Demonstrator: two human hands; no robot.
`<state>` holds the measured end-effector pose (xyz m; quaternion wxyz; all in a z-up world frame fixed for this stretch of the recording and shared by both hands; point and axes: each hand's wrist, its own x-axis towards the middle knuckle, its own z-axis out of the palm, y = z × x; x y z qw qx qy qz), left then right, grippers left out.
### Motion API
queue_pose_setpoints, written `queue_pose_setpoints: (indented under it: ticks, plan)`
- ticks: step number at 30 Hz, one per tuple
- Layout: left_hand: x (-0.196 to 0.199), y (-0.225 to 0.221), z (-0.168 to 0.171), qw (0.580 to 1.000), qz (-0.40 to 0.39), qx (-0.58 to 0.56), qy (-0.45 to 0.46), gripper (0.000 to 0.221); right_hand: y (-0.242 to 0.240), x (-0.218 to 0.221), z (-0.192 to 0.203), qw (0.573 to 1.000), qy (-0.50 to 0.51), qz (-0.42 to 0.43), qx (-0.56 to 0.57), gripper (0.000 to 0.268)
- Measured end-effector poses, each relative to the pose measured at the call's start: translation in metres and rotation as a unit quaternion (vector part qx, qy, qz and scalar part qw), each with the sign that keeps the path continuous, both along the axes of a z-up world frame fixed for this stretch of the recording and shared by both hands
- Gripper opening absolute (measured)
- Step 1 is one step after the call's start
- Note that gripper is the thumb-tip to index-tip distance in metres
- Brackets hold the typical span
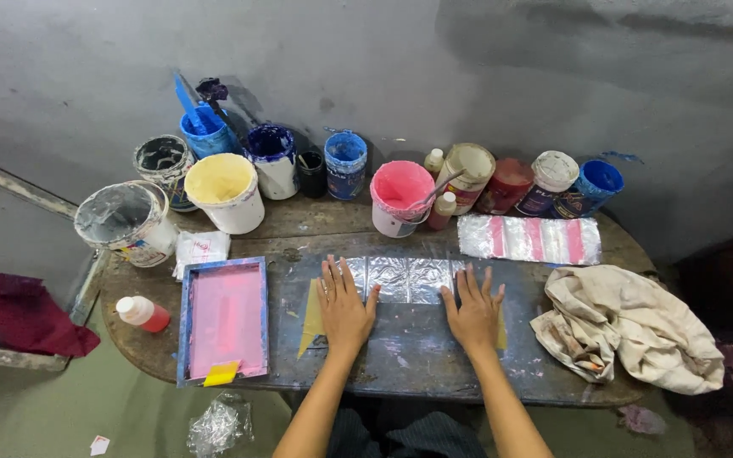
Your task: The person stirs pink ink in a cup and then uses a spreader to apply it evenly onto a small screen printing frame.
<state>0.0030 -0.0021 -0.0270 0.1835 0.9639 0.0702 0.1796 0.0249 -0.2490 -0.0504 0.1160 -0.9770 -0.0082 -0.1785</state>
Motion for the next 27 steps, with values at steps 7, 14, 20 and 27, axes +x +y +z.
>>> queue_pose_setpoints:
  ticks: [7, 14, 20, 27]
  plan:
    - [0.0, 0.001, -0.007, 1.0, 0.01, 0.003, -0.003, 0.087, -0.002, 0.002, -0.007, 0.999, -0.039, -0.001, 0.017, 0.057]
    - [-0.005, 0.012, -0.004, 0.992, -0.028, -0.025, -0.122, 0.078, -0.003, 0.004, -0.009, 0.994, -0.109, 0.012, 0.019, 0.052]
    - [-0.052, 0.09, 0.015, 0.955, 0.074, -0.003, -0.286, 0.054, 0.056, -0.008, 0.022, 0.967, -0.182, 0.102, 0.149, 0.03]
    - [-0.137, 0.216, 0.028, 0.925, 0.3, 0.026, -0.23, 0.026, 0.197, -0.044, 0.014, 0.895, 0.063, 0.297, 0.327, 0.018]
